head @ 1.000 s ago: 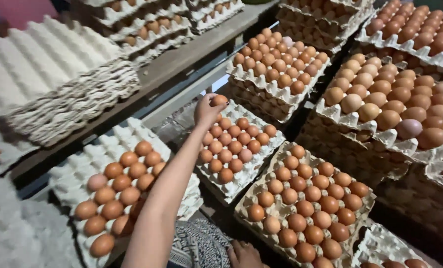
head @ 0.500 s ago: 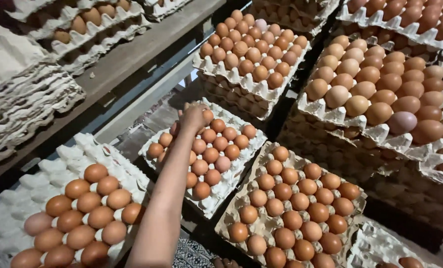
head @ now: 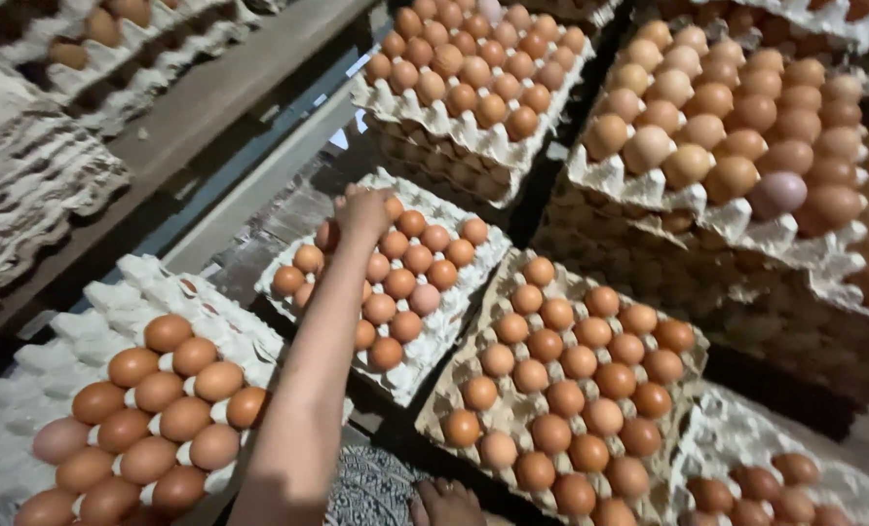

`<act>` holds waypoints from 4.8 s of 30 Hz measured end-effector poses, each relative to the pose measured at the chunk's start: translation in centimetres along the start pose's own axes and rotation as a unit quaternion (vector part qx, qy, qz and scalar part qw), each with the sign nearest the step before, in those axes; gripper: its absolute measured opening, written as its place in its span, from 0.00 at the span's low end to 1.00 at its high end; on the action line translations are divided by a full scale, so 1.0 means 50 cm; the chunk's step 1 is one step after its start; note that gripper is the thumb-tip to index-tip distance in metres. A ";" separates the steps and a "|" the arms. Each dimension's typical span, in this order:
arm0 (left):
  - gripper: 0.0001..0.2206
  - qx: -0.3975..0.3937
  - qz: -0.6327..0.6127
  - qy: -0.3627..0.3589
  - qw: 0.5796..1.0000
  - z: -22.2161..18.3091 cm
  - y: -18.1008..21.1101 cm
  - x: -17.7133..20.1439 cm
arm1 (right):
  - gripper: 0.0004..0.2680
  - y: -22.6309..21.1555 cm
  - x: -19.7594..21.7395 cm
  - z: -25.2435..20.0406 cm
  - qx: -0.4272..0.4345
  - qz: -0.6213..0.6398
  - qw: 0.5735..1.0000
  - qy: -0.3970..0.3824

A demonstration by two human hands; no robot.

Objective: Sorting and transferring eggs between cardboard trays

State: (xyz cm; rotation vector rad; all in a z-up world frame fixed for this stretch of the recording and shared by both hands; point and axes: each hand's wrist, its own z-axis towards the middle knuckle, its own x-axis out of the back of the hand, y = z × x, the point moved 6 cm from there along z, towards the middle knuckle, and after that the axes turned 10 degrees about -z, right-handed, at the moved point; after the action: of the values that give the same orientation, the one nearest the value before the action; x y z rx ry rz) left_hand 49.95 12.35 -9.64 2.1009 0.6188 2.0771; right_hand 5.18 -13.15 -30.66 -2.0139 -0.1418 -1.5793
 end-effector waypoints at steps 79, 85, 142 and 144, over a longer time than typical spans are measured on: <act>0.08 0.004 -0.789 -0.085 0.609 -0.766 0.170 0.053 | 0.13 -0.169 0.384 0.006 -0.205 0.675 0.708 -0.026; 0.17 -0.040 -0.754 0.021 0.656 -0.834 0.122 0.071 | 0.15 -0.230 0.364 0.014 -0.126 0.891 0.433 0.052; 0.09 -0.003 -0.532 0.016 0.847 -0.730 0.022 -0.108 | 0.15 0.047 0.692 0.719 0.024 -0.086 0.981 0.172; 0.08 0.012 -0.524 0.001 0.851 -0.739 0.024 -0.119 | 0.19 0.067 0.699 0.699 0.006 -0.081 0.984 0.157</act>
State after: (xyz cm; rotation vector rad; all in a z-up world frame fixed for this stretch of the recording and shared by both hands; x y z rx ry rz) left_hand 14.17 1.85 -12.93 1.2227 1.3811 1.3906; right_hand 46.96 -7.71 -4.63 -1.7518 -0.1962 -1.9706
